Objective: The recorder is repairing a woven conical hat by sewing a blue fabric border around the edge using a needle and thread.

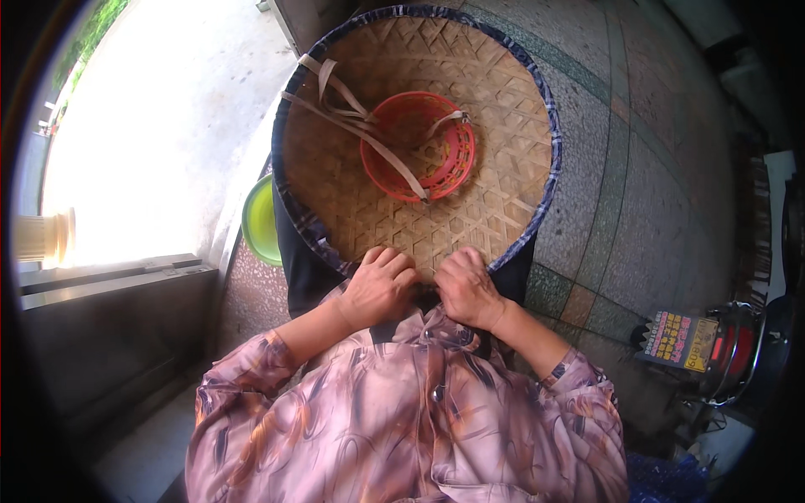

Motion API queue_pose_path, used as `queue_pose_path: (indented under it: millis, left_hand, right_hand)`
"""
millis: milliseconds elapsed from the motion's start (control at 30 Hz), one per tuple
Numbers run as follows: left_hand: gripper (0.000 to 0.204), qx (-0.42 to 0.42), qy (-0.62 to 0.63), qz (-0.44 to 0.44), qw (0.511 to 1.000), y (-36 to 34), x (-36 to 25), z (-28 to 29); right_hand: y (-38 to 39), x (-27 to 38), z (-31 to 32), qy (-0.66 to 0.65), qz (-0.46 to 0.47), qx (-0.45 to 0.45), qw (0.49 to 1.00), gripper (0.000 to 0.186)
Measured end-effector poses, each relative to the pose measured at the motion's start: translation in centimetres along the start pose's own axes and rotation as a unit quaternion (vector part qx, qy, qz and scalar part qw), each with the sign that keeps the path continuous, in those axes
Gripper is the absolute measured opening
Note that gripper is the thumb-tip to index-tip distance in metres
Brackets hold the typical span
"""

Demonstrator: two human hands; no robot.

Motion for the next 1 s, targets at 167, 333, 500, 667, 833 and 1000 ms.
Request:
queue_pose_path:
  millis: [167,333,500,667,833,1000]
  left_hand:
    - [0.023,0.049,-0.052,-0.041,0.997,0.4,-0.6,0.1]
    - [0.024,0.002,-0.047,-0.005,0.999,0.5,-0.3,-0.2]
    - [0.015,0.047,-0.035,-0.027,0.998,0.7,0.1,-0.5]
    - [0.009,0.058,-0.012,0.022,0.998,0.2,0.2,-1.0]
    - [0.004,0.082,-0.077,0.114,0.987,-0.7,0.8,-2.6]
    - [0.012,0.121,-0.065,0.155,0.978,-0.9,1.3,-3.0]
  right_hand:
    - [0.0,-0.1,-0.1,-0.007,-0.02,0.01,1.0,0.008]
    - [0.2,0.1,0.6,-0.029,-0.02,0.005,0.999,0.007]
    - [0.2,-0.1,0.6,-0.041,-0.035,-0.003,0.999,0.007]
    - [0.2,0.3,1.2,-0.041,-0.037,0.014,0.998,0.008]
    - [-0.5,0.5,-0.4,0.038,-0.084,0.066,0.994,0.012]
    - [-0.5,-0.3,0.2,0.015,-0.062,0.046,0.997,0.014]
Point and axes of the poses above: each hand's wrist, its own y-axis away from the middle knuckle, its own z-axis out of the back of the hand, x = y × z, the point moved 5 cm from there along -y, towards the middle knuckle, and after that the axes turned 14 degrees about x, right-handed, at the moved point
